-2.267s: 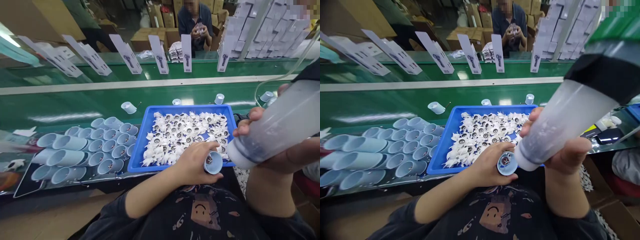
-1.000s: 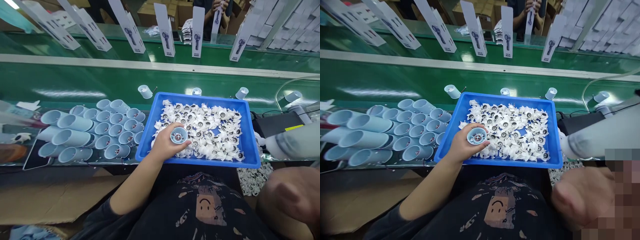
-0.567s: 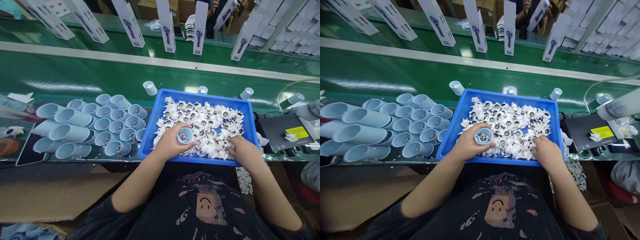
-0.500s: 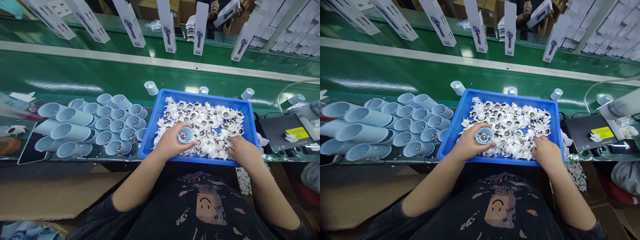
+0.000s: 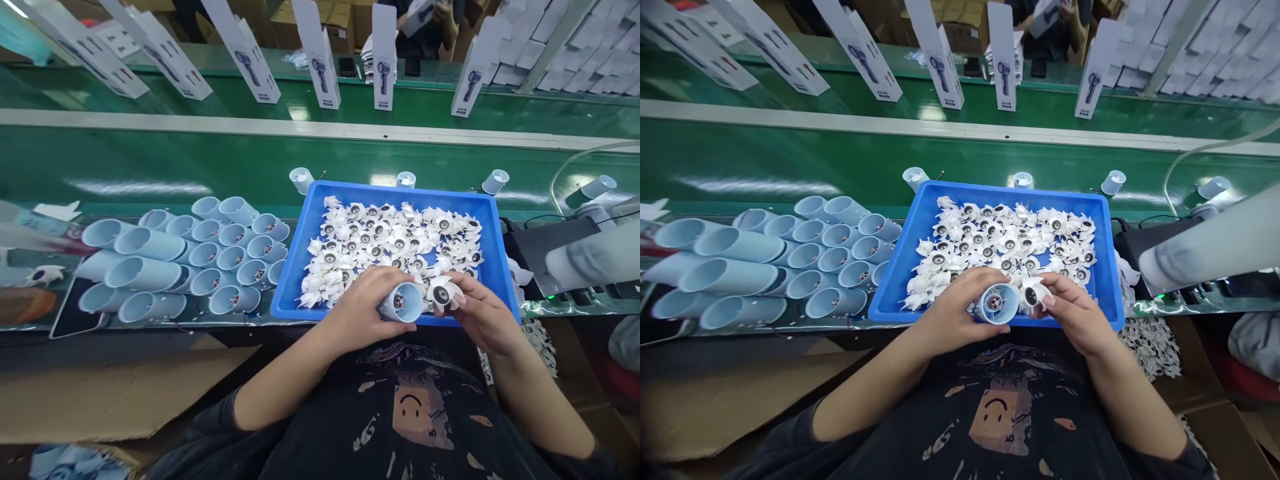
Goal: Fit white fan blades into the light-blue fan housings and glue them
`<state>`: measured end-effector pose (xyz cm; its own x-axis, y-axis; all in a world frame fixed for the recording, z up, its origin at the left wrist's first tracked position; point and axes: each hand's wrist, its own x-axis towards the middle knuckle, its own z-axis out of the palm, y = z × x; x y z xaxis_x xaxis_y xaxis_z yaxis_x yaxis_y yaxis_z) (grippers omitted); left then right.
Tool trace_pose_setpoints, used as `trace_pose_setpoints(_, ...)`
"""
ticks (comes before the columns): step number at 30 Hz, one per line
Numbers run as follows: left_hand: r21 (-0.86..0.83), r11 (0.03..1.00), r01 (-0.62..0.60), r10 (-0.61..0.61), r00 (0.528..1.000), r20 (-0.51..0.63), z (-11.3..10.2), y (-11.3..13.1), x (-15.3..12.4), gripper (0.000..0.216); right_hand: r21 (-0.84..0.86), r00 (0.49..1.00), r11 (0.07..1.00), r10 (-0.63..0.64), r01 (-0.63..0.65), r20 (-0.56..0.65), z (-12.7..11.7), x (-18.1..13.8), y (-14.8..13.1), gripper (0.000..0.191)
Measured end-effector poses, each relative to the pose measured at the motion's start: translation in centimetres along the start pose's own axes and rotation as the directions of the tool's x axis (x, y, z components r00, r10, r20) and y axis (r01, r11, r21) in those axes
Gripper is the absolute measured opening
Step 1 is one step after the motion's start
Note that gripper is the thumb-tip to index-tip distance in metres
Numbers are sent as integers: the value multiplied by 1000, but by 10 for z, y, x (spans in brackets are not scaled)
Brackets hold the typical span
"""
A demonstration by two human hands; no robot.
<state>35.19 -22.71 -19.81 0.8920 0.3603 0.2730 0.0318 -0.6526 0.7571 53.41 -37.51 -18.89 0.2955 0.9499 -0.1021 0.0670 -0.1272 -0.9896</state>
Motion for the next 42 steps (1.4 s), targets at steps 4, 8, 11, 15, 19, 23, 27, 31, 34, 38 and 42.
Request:
trace_pose_setpoints(4, 46, 994, -104, 104, 995, 7, 8, 9, 5, 54, 45, 997, 996, -73, 74, -22, 9, -2, 2, 28)
trace_pose_setpoints(8, 163, 977, -141, 145, 989, -17, 13, 11, 7, 42, -323, 963, 913, -269, 249, -18, 15, -9, -13, 16)
trace_pose_setpoints(11, 259, 940, -222, 256, 961, -103, 17, 13, 6, 33, -664, 901, 651, -427, 368, 80, 22, -9, -22, 12)
trace_pose_setpoints(15, 315, 918, -239, 327, 908, -263, 19, 19, 3, 33, -673, 862, 597, -493, 436, 121, 29, -2, -26, 16)
trace_pose_setpoints(19, 346, 911, -226, 343, 880, -329, 18, 23, 1, 32, -641, 861, 625, -496, 446, 115, 33, 4, -27, 18)
trace_pose_setpoints(23, 365, 905, -220, 343, 884, -318, 17, 21, 0, 32, -646, 875, 632, -469, 428, 120, 34, 8, -26, 20)
trace_pose_setpoints(27, 351, 909, -223, 316, 920, -234, 11, 15, -3, 35, -678, 878, 591, -446, 437, 177, 28, 3, -25, 22)
trace_pose_setpoints(31, 357, 919, -170, 251, 948, -195, -17, 7, -1, 48, -567, 877, 680, -442, 466, 190, 11, -12, -26, 23)
trace_pose_setpoints(34, 472, 881, 44, 108, 951, -291, -58, -4, 10, 57, -574, 884, 698, -454, 429, 108, -2, -21, -21, 20)
trace_pose_setpoints(38, 520, 716, 467, -205, 851, -483, -131, -39, 44, 55, -621, 883, 676, -466, 397, 57, -11, -25, -3, 19)
trace_pose_setpoints(42, 441, 472, 763, -392, 630, -671, -201, -101, 80, 59, -654, 868, 655, -497, 378, 4, -14, -29, 10, 20)
